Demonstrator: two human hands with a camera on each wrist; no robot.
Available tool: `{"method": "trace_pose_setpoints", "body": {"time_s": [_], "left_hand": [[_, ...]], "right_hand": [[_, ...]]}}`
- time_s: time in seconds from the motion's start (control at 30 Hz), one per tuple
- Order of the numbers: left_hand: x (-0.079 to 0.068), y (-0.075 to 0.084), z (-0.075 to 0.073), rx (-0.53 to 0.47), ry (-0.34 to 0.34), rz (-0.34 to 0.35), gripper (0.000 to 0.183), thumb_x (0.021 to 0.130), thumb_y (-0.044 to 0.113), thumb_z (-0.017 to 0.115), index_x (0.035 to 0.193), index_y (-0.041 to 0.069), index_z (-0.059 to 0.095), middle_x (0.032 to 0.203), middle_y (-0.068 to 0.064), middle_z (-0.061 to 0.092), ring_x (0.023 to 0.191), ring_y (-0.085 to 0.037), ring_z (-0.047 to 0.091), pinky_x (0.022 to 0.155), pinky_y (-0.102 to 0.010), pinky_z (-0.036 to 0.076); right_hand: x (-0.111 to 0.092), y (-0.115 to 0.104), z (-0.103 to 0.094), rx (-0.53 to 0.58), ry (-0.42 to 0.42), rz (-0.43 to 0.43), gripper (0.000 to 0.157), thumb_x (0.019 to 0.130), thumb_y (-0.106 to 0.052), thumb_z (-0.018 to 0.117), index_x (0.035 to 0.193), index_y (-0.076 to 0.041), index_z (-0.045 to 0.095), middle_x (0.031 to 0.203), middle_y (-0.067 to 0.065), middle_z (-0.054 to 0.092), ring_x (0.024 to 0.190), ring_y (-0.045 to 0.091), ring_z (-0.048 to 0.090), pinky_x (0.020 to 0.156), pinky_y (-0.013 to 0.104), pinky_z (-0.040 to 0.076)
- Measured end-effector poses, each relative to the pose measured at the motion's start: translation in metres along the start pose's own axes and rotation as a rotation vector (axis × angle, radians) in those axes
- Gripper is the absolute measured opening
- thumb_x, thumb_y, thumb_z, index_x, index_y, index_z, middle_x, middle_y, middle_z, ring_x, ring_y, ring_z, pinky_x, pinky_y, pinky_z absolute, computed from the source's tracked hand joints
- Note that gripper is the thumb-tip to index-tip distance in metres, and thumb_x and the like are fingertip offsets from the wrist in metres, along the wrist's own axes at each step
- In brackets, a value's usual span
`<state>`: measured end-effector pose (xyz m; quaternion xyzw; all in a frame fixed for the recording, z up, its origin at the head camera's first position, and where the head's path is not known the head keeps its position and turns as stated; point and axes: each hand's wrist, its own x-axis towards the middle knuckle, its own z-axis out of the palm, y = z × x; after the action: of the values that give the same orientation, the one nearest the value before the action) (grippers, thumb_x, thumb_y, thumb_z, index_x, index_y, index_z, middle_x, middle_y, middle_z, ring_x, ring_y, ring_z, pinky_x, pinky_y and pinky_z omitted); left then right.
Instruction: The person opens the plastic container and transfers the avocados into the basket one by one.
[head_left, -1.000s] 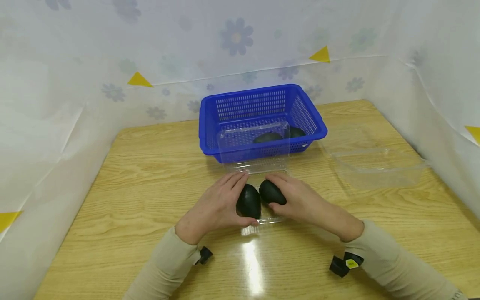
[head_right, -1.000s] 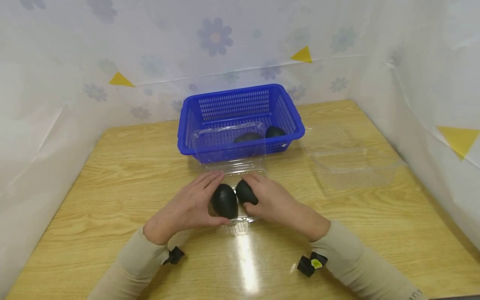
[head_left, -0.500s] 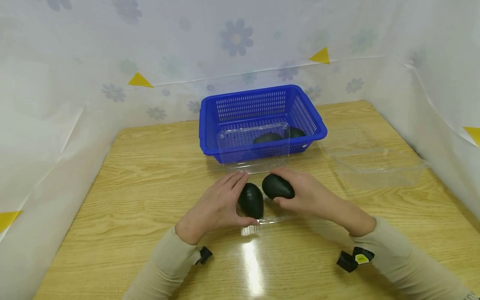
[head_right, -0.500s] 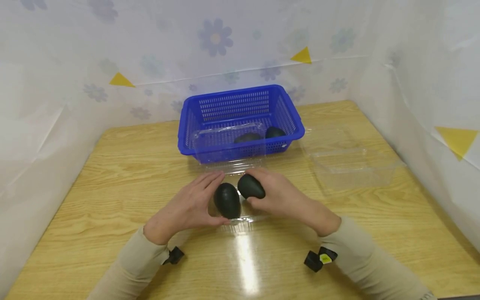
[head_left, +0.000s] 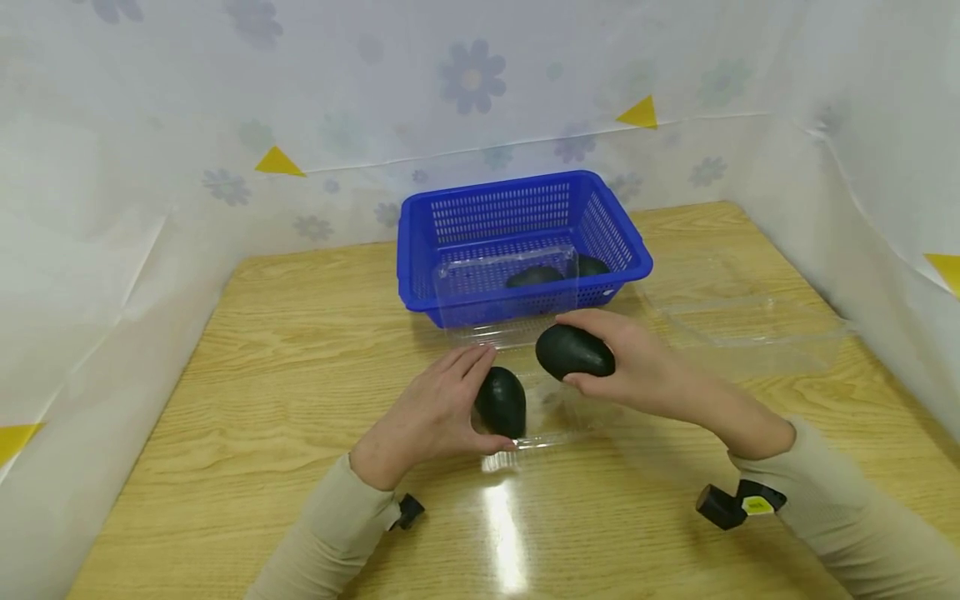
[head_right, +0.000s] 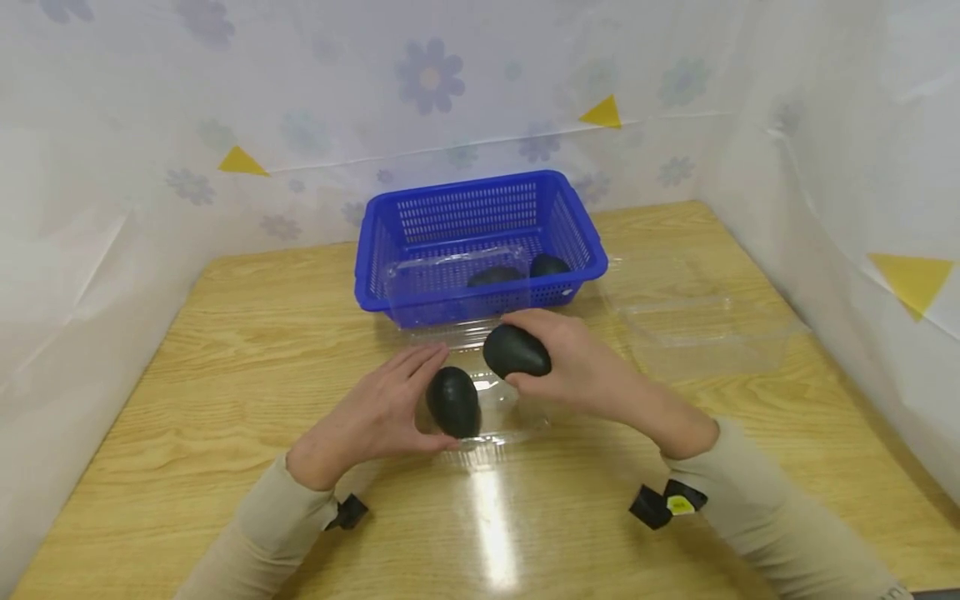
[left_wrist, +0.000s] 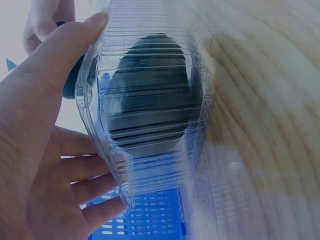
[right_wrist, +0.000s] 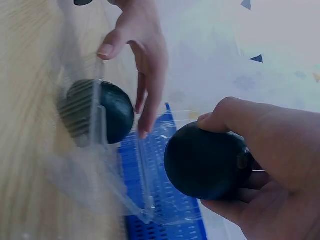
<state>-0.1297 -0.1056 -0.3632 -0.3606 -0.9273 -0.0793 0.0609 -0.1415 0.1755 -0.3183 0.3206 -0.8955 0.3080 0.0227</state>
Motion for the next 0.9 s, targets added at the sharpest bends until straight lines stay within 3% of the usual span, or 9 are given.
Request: {"method": "trace_pose_setpoints", "body": {"time_s": [0.23,0.4,0.57,0.9], "left_hand": [[-0.001,0.0,0.0,-0.003,-0.037,-0.037,0.113,0.071,0.076,0.07,0.151,0.003,0.039,0.154,-0.011,0.043,0.143,-0.028,0.041,0.119,-0.04,0.036],[-0.001,0.0,0.001,-0.008,-0.016,-0.019,0.113,0.071,0.075,0.07,0.151,0.002,0.039,0.153,-0.012,0.044,0.142,-0.028,0.042,0.119,-0.039,0.036],[-0.001,0.0,0.001,-0.01,-0.009,-0.015,0.113,0.071,0.075,0.071,0.151,0.002,0.039,0.153,-0.012,0.044,0.142,-0.028,0.042,0.119,-0.039,0.036],[0.0,0.001,0.001,-0.021,-0.03,-0.029,0.114,0.071,0.076,0.07,0.151,0.002,0.038,0.154,-0.013,0.043,0.143,-0.028,0.04,0.12,-0.04,0.035]], "right_hand": [[0.002,-0.005,-0.028,-0.044,0.003,0.015,0.062,0.085,-0.018,0.078,0.14,-0.006,0.053,0.133,0.014,0.061,0.106,0.027,0.064,0.077,0.038,0.058],[0.004,-0.005,-0.049,-0.068,0.029,0.034,0.061,0.086,-0.017,0.077,0.14,-0.006,0.052,0.134,0.016,0.061,0.108,0.029,0.064,0.074,0.035,0.057],[0.007,-0.005,-0.067,-0.117,0.084,0.063,0.061,0.083,-0.019,0.079,0.138,-0.008,0.056,0.126,0.015,0.066,0.099,0.024,0.066,0.07,0.029,0.054],[0.018,0.004,-0.089,-0.166,0.085,0.104,0.06,0.085,-0.022,0.078,0.139,-0.01,0.055,0.124,0.015,0.065,0.086,0.021,0.061,0.063,0.026,0.048]]}}
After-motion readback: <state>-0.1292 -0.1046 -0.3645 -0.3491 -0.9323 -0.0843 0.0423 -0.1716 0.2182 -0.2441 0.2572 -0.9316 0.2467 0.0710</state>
